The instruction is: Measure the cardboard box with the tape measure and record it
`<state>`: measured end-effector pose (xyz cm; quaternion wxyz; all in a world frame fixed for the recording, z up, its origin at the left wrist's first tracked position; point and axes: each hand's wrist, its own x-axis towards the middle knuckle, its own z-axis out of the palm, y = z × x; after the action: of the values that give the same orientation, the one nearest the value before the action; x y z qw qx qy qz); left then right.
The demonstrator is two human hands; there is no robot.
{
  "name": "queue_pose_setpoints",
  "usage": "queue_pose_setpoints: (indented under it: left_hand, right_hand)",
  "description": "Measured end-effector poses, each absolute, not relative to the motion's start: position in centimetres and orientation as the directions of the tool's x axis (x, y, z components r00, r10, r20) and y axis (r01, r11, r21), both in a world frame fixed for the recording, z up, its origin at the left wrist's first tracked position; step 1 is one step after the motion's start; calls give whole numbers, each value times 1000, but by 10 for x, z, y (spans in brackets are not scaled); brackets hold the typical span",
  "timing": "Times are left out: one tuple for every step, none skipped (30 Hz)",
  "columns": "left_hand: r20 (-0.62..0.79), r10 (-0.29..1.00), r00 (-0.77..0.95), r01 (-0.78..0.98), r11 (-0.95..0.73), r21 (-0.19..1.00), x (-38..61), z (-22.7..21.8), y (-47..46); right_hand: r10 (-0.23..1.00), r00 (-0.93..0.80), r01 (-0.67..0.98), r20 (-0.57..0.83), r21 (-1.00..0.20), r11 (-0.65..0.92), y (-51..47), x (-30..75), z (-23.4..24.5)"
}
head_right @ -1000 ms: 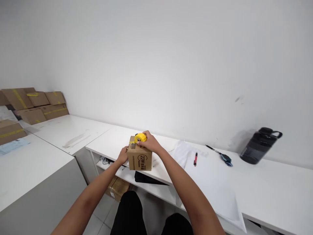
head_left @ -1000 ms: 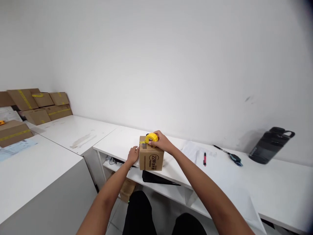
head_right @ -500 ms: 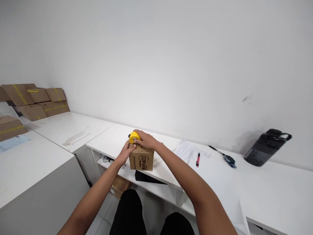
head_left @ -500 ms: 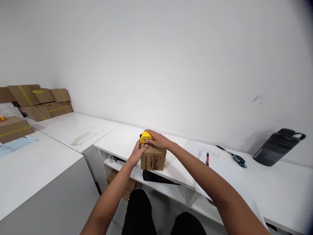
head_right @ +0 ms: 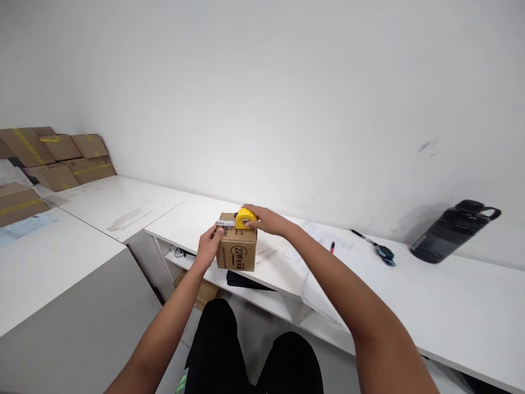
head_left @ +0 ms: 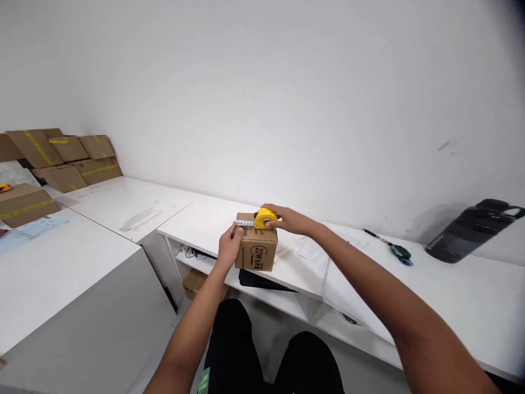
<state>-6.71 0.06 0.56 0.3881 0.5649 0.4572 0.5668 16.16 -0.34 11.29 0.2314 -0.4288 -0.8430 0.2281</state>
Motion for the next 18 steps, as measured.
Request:
queue_pose_setpoints:
  left_hand:
    - [284, 957, -52, 77, -280, 957, -67, 6, 1]
    - [284, 958, -47, 75, -280, 957, -68, 6, 1]
    - [282, 958, -46, 70, -279, 958, -68, 6, 1]
    - [282, 958, -46, 65, -278, 958, -68, 6, 2]
    - [284, 958, -47, 61, -281, 958, -68, 7, 3]
    - [287, 957, -48, 56, -285, 957, -68, 7, 4]
    - [291, 956, -47, 52, -288, 956, -68, 7, 5]
    - [293, 955, -47, 51, -290, 956, -68, 7, 6]
    - [293, 955, -45, 50, -291, 955, -69, 7, 7]
    - [293, 955, -41, 47, -291, 955, -69, 7, 8]
    - [292, 956, -34, 42, -290, 956, -69, 8, 8]
    - [290, 957, -26, 39, -289, 957, -69, 8, 9]
    - [292, 956, -18, 37, -291, 956, -68, 8, 8]
    - [299, 954, -10, 41, -299, 953, -66, 8, 8]
    - [309, 951, -2, 55, -309, 950, -64, 8, 8]
    - [322, 947, 8, 84, -321, 943, -63, 9, 9]
    - [334, 942, 22, 125, -334, 934, -61, 11, 10]
    - [342, 939, 38, 170, -344, 924, -60, 14, 11]
  right_hand:
    - [843, -505, 610, 186, -613, 501, -7, 177, 112]
    - [859, -478, 602, 184, -644, 472, -11, 192, 109]
    - [877, -444, 591, 183, -676, 440, -14, 205, 106]
    - [894, -408, 576, 186, -707, 410, -17, 217, 103]
    - [906, -378, 555, 191, -736, 387, -20, 226, 99]
    - [913, -356, 532, 201, -760, 374, -22, 231, 96]
    - [915, -343, 510, 215, -775, 373, -24, 234, 94]
    - [913, -336, 498, 234, -778, 382, -24, 234, 93]
    - [909, -331, 498, 254, -771, 397, -24, 231, 93]
    - [905, -326, 509, 275, -756, 413, -23, 226, 94]
    - [899, -323, 524, 295, -735, 430, -21, 218, 96]
    - [891, -328, 540, 313, -712, 449, -18, 209, 98]
    - [880, -344, 551, 328, -688, 472, -15, 198, 100]
    - [867, -368, 559, 336, -666, 495, -10, 186, 101]
    - [854, -394, 565, 340, -644, 516, -5, 173, 102]
    - [842, -417, 574, 342, -620, 535, 0, 159, 103]
    - [834, -430, 588, 345, -594, 549, 5, 145, 103]
    - [832, -428, 607, 353, -570, 554, 10, 131, 104]
